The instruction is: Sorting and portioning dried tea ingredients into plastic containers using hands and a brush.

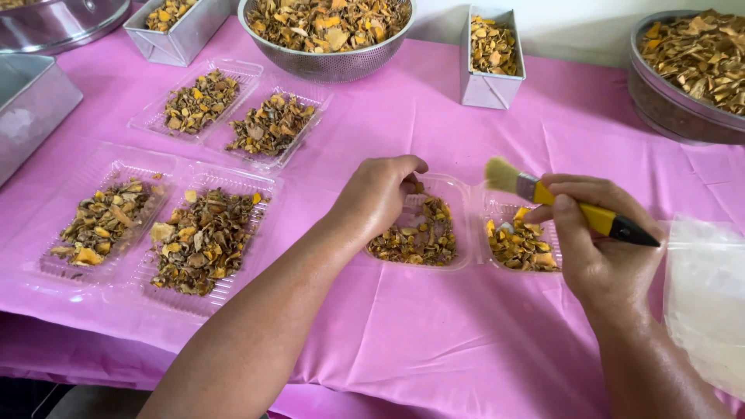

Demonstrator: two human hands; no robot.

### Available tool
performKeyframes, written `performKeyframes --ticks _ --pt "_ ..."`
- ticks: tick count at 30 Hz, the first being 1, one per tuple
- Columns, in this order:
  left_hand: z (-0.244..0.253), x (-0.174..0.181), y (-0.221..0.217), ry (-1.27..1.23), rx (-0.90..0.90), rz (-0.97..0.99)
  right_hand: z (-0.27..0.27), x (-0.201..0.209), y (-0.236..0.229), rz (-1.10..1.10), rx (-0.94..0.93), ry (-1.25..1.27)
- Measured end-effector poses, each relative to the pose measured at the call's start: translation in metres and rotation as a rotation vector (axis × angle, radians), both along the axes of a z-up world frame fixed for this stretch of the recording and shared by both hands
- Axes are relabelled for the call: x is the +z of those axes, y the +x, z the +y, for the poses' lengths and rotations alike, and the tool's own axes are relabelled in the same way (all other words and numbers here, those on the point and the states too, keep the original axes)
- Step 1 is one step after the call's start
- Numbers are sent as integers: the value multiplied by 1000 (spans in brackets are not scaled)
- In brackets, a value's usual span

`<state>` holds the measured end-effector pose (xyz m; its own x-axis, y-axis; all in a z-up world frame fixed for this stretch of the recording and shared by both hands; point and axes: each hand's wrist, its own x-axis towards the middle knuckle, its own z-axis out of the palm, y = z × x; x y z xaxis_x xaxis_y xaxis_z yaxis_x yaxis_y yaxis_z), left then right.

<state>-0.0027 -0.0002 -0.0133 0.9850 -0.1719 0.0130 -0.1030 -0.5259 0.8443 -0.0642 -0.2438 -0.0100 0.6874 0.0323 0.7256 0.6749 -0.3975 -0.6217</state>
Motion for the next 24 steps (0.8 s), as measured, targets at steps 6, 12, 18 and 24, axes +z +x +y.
performKeyframes --ticks 6,12,18,24 --pt "-12 -14 3 -339 133 154 12 -6 -7 177 273 196" --pt "-20 -22 3 -399 137 127 23 -12 -7 108 128 50" --pt "-23 -22 0 -451 195 160 24 -2 -18 -23 125 10" --pt "-28 -33 2 -415 156 97 21 -16 -6 -171 41 -92"
